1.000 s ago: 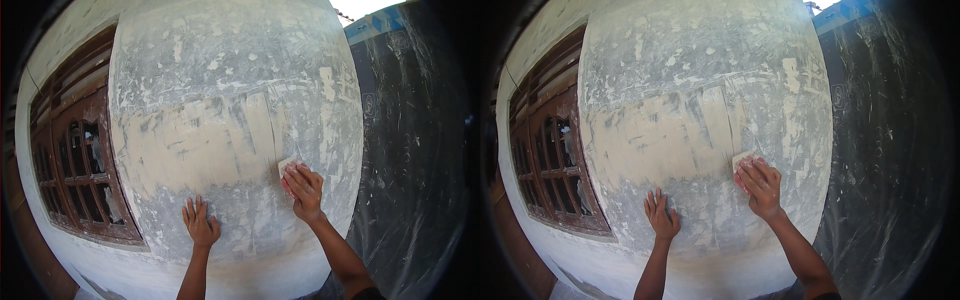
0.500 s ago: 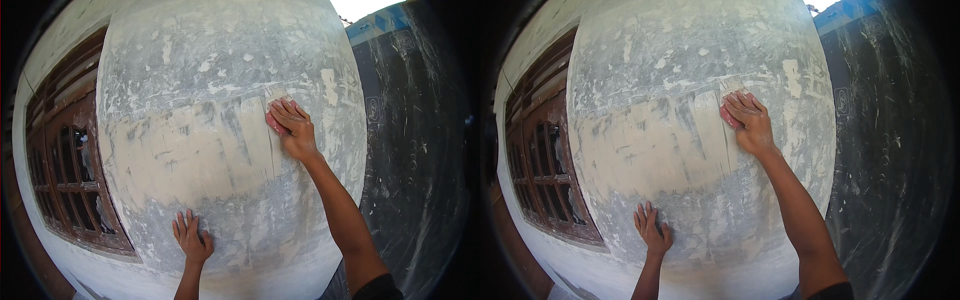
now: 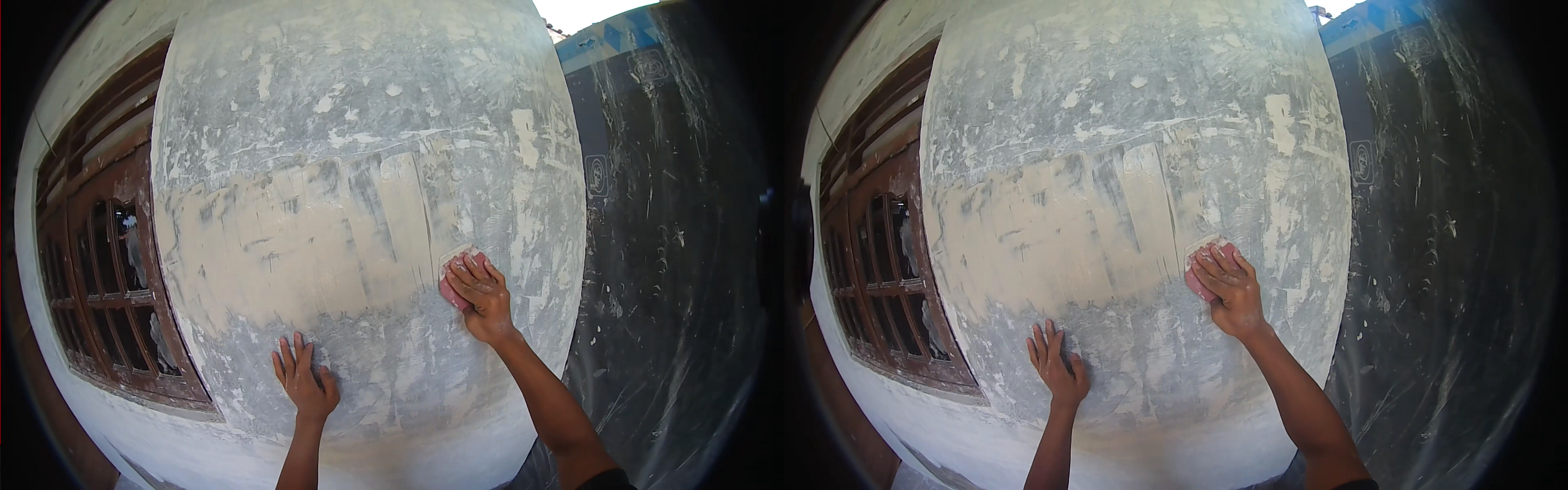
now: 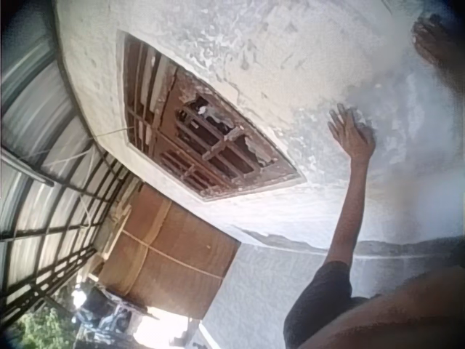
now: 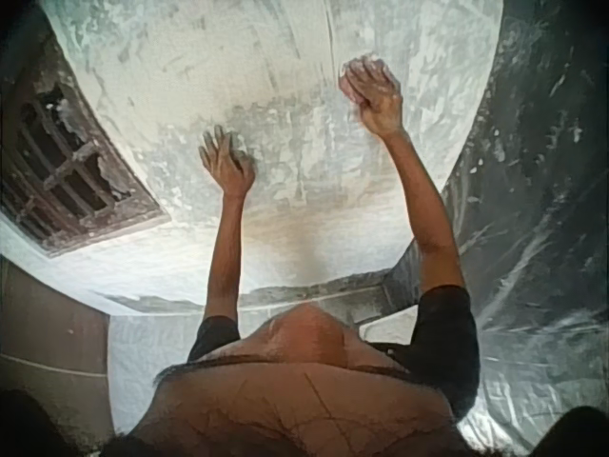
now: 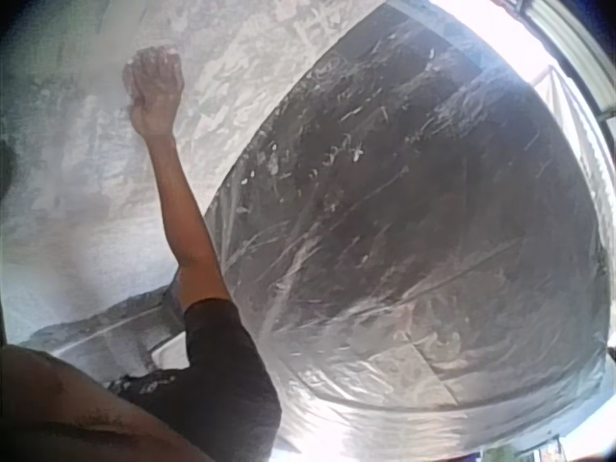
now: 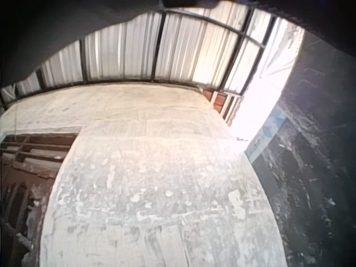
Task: The person applies putty to a weathered exterior wall using a putty knife.
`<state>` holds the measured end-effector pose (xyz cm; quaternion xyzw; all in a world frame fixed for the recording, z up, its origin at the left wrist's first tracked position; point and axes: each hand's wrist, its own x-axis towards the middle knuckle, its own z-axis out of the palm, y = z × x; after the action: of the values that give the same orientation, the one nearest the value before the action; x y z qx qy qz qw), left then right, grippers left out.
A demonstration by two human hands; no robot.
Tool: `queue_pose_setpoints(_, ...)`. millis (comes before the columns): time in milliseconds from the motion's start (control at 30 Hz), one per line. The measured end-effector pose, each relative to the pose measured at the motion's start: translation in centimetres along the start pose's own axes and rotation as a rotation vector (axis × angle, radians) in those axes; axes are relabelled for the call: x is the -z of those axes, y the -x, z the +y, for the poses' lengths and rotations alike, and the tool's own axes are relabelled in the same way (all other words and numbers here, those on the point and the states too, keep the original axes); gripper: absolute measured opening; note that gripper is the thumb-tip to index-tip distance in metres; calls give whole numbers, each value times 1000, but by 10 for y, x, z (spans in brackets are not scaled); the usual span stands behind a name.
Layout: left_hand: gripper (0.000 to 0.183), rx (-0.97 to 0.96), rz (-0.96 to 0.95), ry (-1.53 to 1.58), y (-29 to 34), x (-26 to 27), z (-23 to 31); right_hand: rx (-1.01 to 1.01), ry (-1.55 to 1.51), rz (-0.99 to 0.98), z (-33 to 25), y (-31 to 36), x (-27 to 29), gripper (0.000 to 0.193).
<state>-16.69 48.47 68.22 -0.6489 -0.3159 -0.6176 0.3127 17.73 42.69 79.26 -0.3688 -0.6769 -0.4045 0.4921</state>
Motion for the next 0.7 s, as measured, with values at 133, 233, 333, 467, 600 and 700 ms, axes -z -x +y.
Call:
queue_pose_setpoints(133, 47, 12, -3, 12, 2, -2, 6, -75, -5, -13, -17, 84, -6, 62)
queue_pose_setpoints(233, 50, 1, -38, 23, 8, 2, 10, -169, -9, -162, -46, 166, -1, 66)
queue_pose_setpoints(333, 51, 10, -96, 36, 8, 13, 16, -173, 35, -349, -80, 257, 15, 59)
queue_pose_setpoints(467, 51, 1, -157, 37, 5, 18, 12, -274, -241, -210, -106, 247, 32, 59)
queue_pose_setpoints(600, 50, -26, -158, 0, 15, 14, -2, -21, -222, 147, -99, 45, 55, 60)
queue_pose_setpoints(700, 49, -52, -137, -42, 22, 10, -10, 47, -82, 268, -73, -73, 48, 59)
